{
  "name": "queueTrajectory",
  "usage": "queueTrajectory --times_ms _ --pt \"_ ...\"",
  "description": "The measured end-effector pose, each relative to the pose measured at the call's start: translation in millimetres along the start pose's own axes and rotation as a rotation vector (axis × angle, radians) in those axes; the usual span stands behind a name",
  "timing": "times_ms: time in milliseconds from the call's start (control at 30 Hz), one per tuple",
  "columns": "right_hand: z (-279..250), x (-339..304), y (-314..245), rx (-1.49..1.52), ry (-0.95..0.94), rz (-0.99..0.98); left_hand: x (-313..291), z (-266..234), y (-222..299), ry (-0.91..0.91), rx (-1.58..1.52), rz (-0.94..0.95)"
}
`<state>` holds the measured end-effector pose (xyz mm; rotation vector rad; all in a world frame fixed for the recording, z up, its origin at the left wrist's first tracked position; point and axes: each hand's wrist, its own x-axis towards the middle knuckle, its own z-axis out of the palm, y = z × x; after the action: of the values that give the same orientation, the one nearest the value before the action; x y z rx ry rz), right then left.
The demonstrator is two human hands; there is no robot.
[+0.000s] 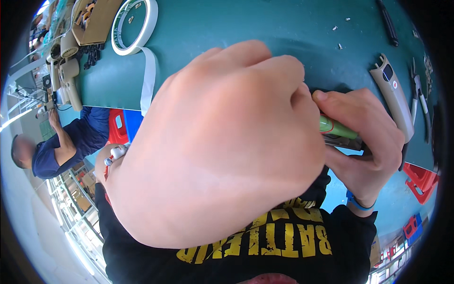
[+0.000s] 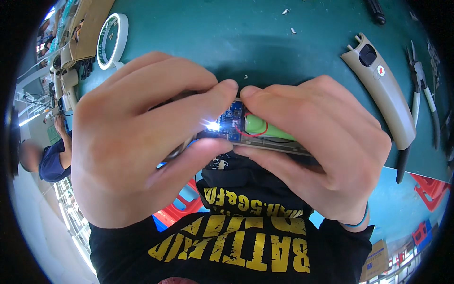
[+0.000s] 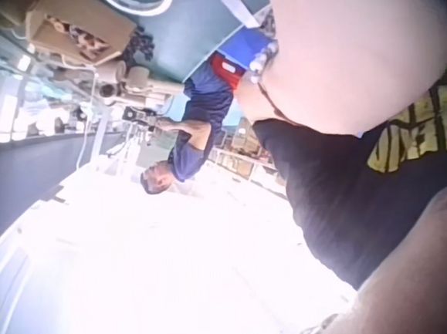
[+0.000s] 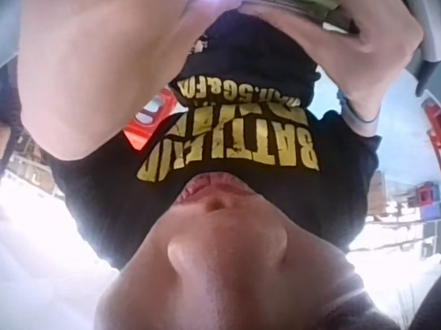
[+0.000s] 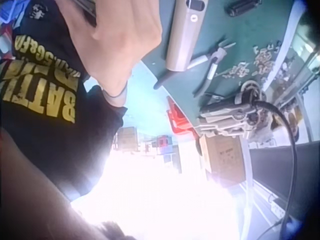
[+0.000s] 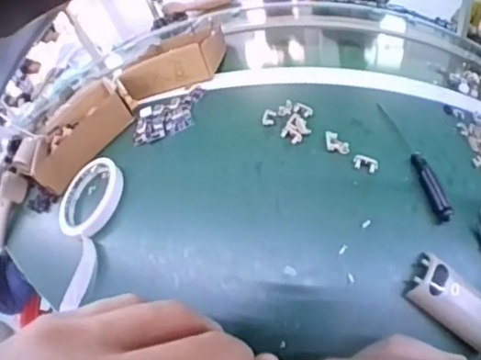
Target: Assembling mini handheld fans by inserting components into the casing and securing them with an electric screwdriver.
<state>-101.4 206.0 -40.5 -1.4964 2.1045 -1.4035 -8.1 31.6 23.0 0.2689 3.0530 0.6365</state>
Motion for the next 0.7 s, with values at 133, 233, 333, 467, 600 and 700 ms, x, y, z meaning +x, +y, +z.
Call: queueTrajectory --times_ms 133,233,333,467,600,700 --pt "1 3 1 -0.019 0.001 -0.022 -1 -2 -1 -0.007 0.028 -0.034" --pt "1 5 -5 -0.028 0.0 -0.006 -4 -8 3 0.006 0.06 -0.06" --pt "4 1 -4 0.004 0.015 0.045 -8 -9 1 0.006 0.021 -0.093" --pt "5 -5 -3 0.005 0.017 0.092 -16 -4 -7 0.005 -0.137 -0.09" --pt "5 -4 0 0.037 0.002 0.056 -20 -5 -8 0.006 -0.19 -0.079" --pt "3 -7 0 0.066 0.002 0.114 -18 -3 -5 0.012 -0.138 -0.133"
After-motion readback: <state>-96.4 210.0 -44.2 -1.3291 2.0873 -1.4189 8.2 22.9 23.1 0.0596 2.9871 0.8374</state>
